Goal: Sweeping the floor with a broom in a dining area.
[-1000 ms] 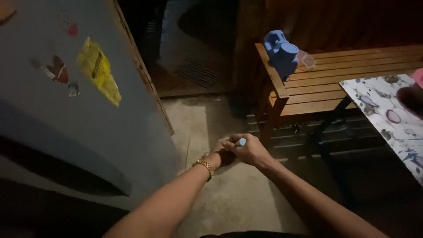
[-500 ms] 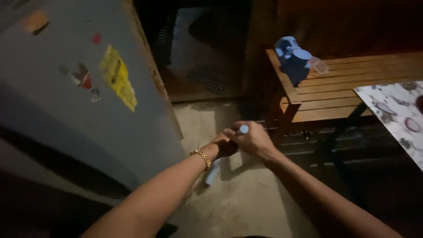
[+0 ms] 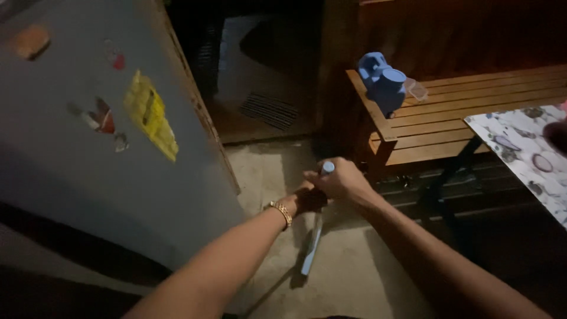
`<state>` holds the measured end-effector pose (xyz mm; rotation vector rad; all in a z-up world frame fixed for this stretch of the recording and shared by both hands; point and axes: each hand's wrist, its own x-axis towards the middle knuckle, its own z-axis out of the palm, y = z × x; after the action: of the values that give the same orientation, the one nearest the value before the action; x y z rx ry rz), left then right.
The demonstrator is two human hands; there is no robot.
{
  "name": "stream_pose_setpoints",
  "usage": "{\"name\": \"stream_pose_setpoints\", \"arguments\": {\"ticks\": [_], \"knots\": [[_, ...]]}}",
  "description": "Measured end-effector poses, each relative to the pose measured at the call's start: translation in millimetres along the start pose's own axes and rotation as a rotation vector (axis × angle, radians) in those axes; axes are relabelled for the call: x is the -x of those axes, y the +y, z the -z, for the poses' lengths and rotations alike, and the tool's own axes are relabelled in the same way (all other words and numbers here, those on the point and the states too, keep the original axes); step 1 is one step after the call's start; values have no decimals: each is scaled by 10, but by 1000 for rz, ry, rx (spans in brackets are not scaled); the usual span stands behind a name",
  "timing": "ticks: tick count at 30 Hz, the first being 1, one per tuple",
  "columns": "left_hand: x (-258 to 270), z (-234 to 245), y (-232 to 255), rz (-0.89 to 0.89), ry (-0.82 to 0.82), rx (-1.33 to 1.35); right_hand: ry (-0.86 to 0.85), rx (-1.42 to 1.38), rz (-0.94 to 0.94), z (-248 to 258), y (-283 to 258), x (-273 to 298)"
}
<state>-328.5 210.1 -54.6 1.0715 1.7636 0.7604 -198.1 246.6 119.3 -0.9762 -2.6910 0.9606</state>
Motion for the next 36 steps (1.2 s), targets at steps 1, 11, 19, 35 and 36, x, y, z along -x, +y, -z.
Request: {"name": "stream_pose_setpoints", "arguments": {"ticks": [1, 11, 19, 35, 36], "knots": [[-116, 62, -85, 2, 2, 2, -3, 0, 2, 36, -89, 10], [321, -79, -145, 56, 175, -226, -50, -360, 32, -673, 513, 68], [-441, -589, -287, 18, 220, -54, 2, -186, -157, -238, 630, 47], [-665, 152, -67, 180, 283, -162, -45, -286, 200, -636, 1202, -1111], [-742, 133, -77, 230, 262, -235, -17, -281, 278, -798, 1451, -1272]]}}
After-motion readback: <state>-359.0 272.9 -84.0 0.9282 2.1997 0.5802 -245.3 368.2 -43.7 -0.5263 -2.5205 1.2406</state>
